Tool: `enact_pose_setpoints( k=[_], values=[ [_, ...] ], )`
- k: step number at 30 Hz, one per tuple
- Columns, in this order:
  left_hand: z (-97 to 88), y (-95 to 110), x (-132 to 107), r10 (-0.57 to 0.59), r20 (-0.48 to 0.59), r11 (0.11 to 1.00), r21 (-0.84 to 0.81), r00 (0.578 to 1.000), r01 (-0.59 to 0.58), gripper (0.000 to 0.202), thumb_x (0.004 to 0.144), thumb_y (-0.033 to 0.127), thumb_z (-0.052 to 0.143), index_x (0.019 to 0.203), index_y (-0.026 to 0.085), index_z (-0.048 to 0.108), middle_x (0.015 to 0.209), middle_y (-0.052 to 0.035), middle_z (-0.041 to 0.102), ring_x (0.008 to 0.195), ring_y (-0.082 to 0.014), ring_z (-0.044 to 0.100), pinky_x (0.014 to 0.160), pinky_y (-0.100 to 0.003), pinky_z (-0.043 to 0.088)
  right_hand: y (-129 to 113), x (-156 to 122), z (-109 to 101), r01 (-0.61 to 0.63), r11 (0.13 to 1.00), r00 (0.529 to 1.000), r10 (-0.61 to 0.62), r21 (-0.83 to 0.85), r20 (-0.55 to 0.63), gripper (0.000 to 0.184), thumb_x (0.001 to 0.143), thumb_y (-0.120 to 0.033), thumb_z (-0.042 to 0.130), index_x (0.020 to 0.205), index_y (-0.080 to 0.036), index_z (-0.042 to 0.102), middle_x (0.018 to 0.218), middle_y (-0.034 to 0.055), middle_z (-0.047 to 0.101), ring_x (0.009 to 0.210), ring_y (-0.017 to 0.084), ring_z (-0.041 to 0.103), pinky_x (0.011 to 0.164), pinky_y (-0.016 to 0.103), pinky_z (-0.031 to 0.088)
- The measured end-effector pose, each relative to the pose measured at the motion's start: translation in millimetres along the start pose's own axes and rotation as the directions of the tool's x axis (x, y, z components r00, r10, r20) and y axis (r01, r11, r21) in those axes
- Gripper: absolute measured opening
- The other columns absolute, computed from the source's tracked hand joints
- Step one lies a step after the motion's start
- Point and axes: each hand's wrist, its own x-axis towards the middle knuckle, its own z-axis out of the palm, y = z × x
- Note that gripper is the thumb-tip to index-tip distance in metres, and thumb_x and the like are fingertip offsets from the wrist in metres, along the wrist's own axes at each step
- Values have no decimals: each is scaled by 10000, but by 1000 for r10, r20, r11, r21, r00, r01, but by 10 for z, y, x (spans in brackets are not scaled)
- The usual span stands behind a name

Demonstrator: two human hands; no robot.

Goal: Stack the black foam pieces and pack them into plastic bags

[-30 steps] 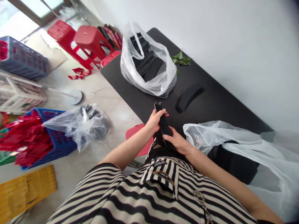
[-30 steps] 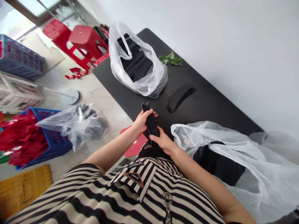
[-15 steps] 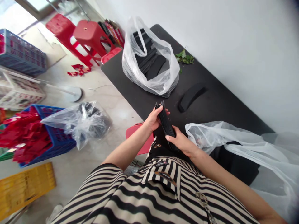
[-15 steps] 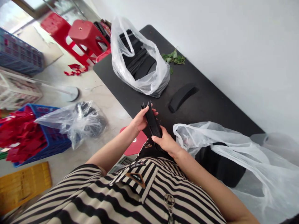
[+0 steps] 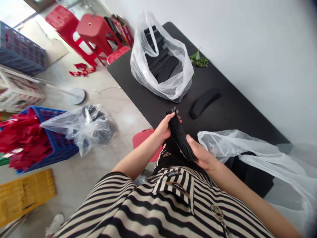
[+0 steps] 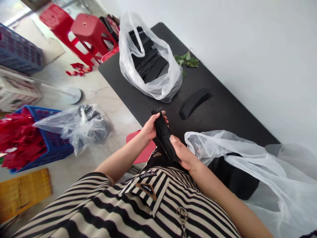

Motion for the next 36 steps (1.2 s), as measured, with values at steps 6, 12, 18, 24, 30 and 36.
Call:
enact_pose_setpoints(
  k=[6,12,18,24,30,36],
  values=[
    [39,8,-39,28,93,998,-59,995,-22,258,803,332,661,1032,215,671,851,-5,663,766,-154,647,748,-336,561,11,-1,-119,-221,959,975,212,175,69,508,916,-637,452,1169,-227,612,899,68,714,794,216,680,663,345,585],
    [92,4,-103,18,146,996,-93,989,-5,263,812,347,635,1031,205,663,868,-14,643,786,-160,641,781,-353,543,66,27,-157,-273,929,954,227,251,198,448,911,-594,497,1068,-211,670,959,68,724,883,225,690,776,371,578],
    [145,-45,-122,-29,107,989,-140,994,44,268,807,381,649,1000,196,665,848,-27,647,774,-174,641,776,-367,538,27,53,-98,-268,897,962,230,350,145,476,924,-612,476,1004,-194,688,899,64,712,725,142,660,684,265,569],
    [110,-71,-135,-35,124,974,-217,992,61,442,841,593,587,1004,190,669,843,-42,652,798,-200,644,772,-398,553,-95,-28,29,-230,857,973,218,461,79,364,938,-519,524,939,-198,695,817,36,679,634,104,607,557,189,529],
    [79,-75,-130,-23,82,967,-252,996,43,626,856,727,426,1017,174,670,849,-54,646,814,-224,644,769,-443,558,-99,-33,45,-208,846,978,179,491,105,295,953,-427,541,982,-169,680,841,34,680,647,89,608,552,180,529],
    [63,-64,-124,-32,77,955,-291,997,53,649,866,731,387,1022,168,668,838,-59,652,830,-238,656,776,-446,554,-98,14,15,-214,832,977,170,512,133,271,964,-392,528,990,-167,677,817,26,672,643,86,611,552,176,527]
  ],
)
